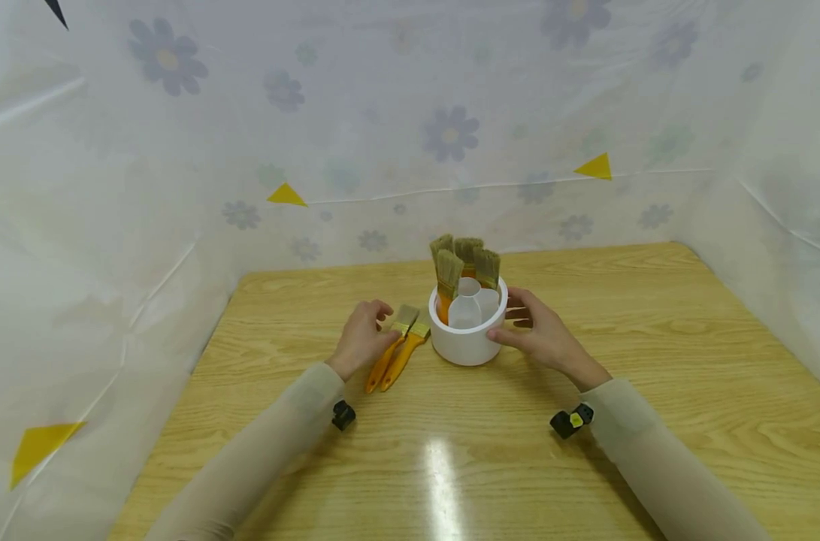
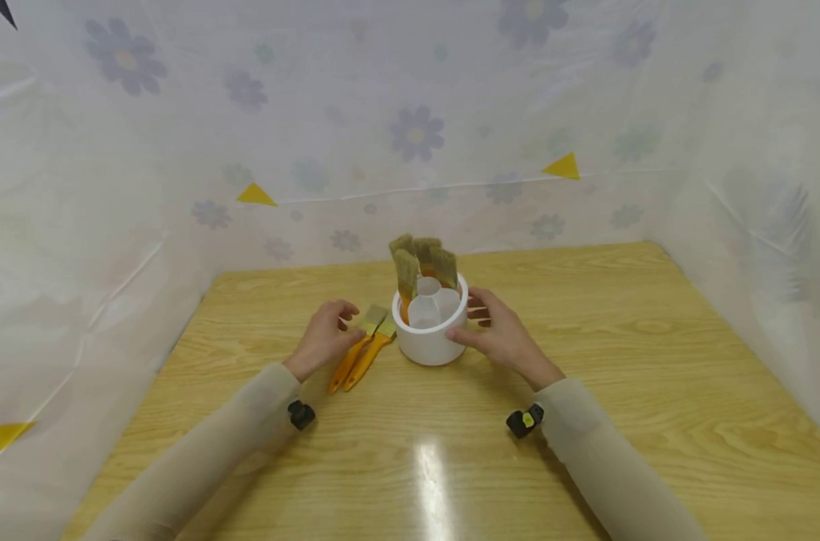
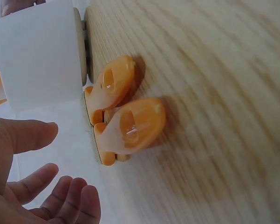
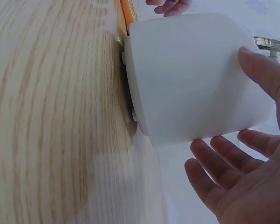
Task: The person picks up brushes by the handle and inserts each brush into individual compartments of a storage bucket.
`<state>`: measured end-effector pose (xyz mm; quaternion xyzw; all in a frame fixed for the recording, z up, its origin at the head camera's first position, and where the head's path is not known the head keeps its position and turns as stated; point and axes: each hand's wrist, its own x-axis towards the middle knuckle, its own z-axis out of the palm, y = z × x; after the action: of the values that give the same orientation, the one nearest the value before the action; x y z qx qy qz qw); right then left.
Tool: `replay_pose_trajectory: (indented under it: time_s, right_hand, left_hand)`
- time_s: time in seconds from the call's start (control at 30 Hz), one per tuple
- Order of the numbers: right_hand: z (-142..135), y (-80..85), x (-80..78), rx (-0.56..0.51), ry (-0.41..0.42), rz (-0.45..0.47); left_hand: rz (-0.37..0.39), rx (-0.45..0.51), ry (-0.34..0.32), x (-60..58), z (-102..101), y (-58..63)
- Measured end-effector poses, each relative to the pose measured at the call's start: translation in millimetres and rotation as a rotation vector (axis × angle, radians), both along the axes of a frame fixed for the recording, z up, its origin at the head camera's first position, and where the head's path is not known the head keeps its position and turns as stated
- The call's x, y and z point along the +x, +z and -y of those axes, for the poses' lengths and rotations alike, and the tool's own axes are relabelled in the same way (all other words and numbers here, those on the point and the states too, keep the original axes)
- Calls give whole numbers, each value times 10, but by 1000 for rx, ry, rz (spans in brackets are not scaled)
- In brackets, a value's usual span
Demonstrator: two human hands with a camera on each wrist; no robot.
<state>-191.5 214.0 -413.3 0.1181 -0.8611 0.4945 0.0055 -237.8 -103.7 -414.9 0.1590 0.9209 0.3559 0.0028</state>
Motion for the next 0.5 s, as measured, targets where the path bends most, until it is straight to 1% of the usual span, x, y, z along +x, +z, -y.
replay_pose_trajectory:
  time_s: [0.07, 0.3, 0.5]
  right_hand:
    - [0, 2, 2, -3, 0, 3]
    - [-2, -3, 0, 3, 2, 1]
    - [-1, -5, -1, 7, 5, -4]
  left_hand:
    - [1, -14, -4, -17, -3, -5]
    - [43, -62, -23, -50, -22, -17]
    - [61, -99, -36, -91, -29, -53]
